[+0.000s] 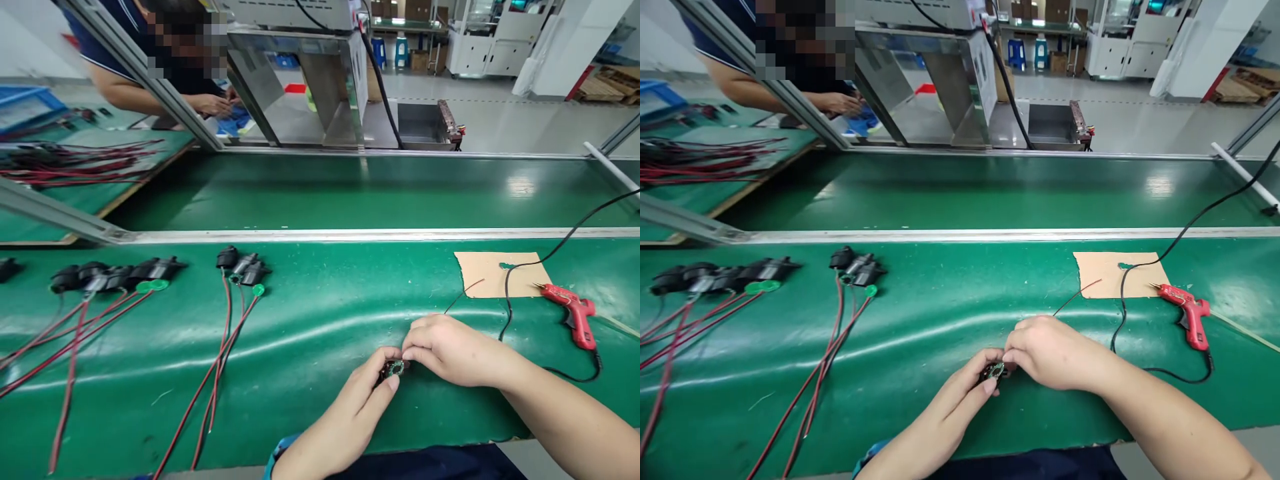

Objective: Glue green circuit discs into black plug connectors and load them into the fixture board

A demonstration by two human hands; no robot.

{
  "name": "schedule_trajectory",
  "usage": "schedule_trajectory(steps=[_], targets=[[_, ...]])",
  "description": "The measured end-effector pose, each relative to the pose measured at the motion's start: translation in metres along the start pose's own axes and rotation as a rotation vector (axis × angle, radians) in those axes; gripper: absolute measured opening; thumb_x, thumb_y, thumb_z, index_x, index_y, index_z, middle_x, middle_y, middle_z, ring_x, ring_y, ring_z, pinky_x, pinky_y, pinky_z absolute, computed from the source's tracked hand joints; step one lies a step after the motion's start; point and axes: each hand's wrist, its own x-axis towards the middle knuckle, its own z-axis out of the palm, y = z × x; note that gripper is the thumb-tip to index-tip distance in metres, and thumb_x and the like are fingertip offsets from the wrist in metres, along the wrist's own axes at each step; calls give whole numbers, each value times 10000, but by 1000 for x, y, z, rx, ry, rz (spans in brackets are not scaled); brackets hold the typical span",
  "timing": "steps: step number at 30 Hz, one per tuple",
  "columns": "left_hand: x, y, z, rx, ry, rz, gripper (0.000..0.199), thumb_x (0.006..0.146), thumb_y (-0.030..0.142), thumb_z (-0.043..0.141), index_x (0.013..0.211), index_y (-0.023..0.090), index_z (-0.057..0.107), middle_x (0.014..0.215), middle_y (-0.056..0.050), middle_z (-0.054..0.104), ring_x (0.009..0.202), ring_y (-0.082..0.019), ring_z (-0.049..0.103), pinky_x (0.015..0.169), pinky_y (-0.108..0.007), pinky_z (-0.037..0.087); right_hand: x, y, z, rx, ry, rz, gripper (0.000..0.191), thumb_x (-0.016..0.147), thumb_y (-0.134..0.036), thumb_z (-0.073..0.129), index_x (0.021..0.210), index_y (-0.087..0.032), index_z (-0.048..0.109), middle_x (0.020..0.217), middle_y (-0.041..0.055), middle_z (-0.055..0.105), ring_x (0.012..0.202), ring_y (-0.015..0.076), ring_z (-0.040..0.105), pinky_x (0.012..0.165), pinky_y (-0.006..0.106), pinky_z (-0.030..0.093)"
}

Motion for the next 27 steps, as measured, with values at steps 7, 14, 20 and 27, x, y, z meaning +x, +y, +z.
schedule_trajectory(steps=[7, 14, 20, 27], targets=[[-31, -21, 13, -62, 221, 3, 377, 987, 359, 553, 1351, 263, 568, 1400, -139, 597, 1260, -311, 556, 1090, -447, 434, 4, -23, 20, -30, 55, -7, 166, 1015, -157, 512, 967, -174, 670, 879, 40, 659, 785, 173, 619, 706, 277, 473], [-47, -36, 14, -79, 328, 163, 365, 1024, 305, 477, 1387, 285, 514, 1481, -119, 509, 1378, -289, 470, 1167, -442, 376, 5, -36, 51, -168, 186, -135, 253, 1043, -165, 406, 921, -155, 627, 793, 45, 627, 674, 183, 581, 605, 295, 435], [-55, -32, 14, -84, 349, 174, 288, 1043, 276, 410, 1307, 269, 525, 1417, -114, 502, 1353, -264, 452, 1148, -400, 375, 6, -54, 64, -355, 161, -157, 222, 1007, -103, 438, 896, -135, 627, 734, 47, 625, 587, 194, 591, 545, 311, 417], [-45, -28, 21, -70, 500, 274, 218, 1039, 227, 349, 1055, 236, 566, 1058, -77, 609, 1008, -226, 587, 904, -342, 477, 5, -70, 64, -435, 29, -112, 172, 864, -11, 553, 967, -130, 623, 844, 65, 675, 671, 197, 643, 613, 307, 487]])
